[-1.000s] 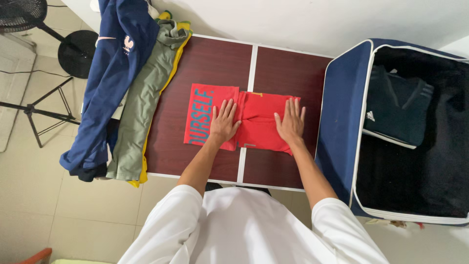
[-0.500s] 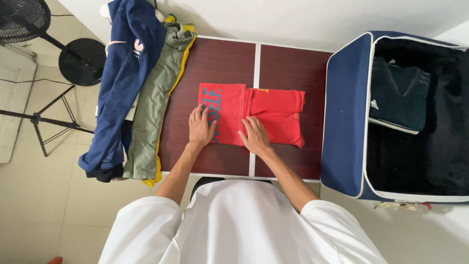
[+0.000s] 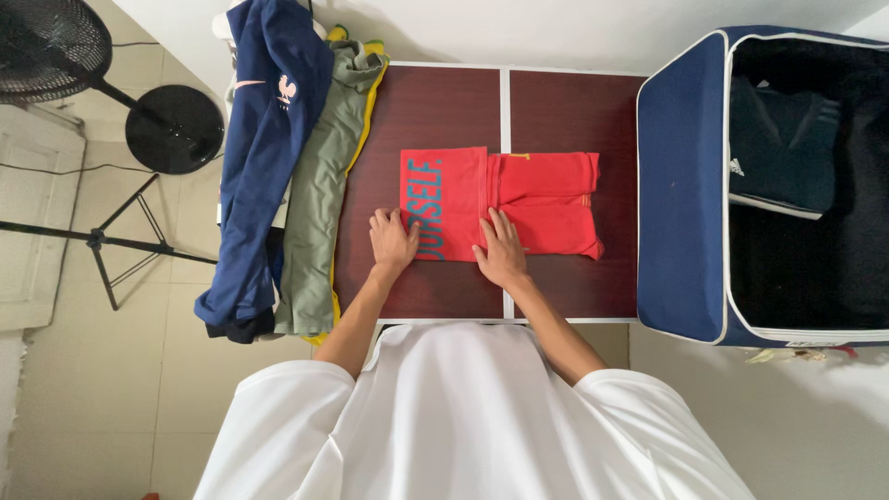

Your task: The person folds a red t-shirt on a table and places it into a blue storage box. They then fold a blue long-sleeved shirt on the same table.

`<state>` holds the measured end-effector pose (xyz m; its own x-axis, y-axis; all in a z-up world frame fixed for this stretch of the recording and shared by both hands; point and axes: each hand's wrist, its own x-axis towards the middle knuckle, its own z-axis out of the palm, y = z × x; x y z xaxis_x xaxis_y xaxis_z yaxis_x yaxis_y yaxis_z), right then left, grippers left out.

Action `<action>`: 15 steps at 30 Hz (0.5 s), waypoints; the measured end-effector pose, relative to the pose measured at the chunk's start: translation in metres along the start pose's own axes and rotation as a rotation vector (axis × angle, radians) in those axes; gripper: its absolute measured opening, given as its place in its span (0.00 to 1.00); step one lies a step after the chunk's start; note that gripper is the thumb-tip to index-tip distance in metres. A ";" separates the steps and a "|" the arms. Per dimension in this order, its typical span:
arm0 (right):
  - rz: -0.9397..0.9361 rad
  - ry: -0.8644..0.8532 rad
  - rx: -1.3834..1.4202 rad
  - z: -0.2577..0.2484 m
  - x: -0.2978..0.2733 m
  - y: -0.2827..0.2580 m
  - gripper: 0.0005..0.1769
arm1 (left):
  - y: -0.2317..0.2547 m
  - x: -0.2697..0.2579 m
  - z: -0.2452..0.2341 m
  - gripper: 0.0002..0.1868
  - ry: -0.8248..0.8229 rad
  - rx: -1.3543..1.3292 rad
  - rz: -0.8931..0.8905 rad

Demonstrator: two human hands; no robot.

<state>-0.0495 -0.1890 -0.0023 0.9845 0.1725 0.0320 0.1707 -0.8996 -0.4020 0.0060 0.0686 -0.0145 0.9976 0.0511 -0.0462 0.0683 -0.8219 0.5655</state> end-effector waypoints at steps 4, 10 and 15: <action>0.059 -0.006 0.021 0.003 0.003 -0.004 0.37 | -0.011 0.008 0.010 0.26 0.007 -0.125 -0.001; 0.102 0.018 -0.006 0.010 0.004 -0.010 0.37 | -0.020 0.025 0.000 0.25 -0.100 -0.391 -0.027; 0.132 0.003 0.002 0.010 0.005 -0.016 0.39 | -0.019 0.035 -0.017 0.25 -0.167 -0.432 0.000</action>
<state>-0.0476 -0.1694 -0.0046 0.9985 0.0512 -0.0185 0.0394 -0.9136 -0.4048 0.0396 0.0955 -0.0124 0.9849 -0.0697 -0.1582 0.1014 -0.5080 0.8554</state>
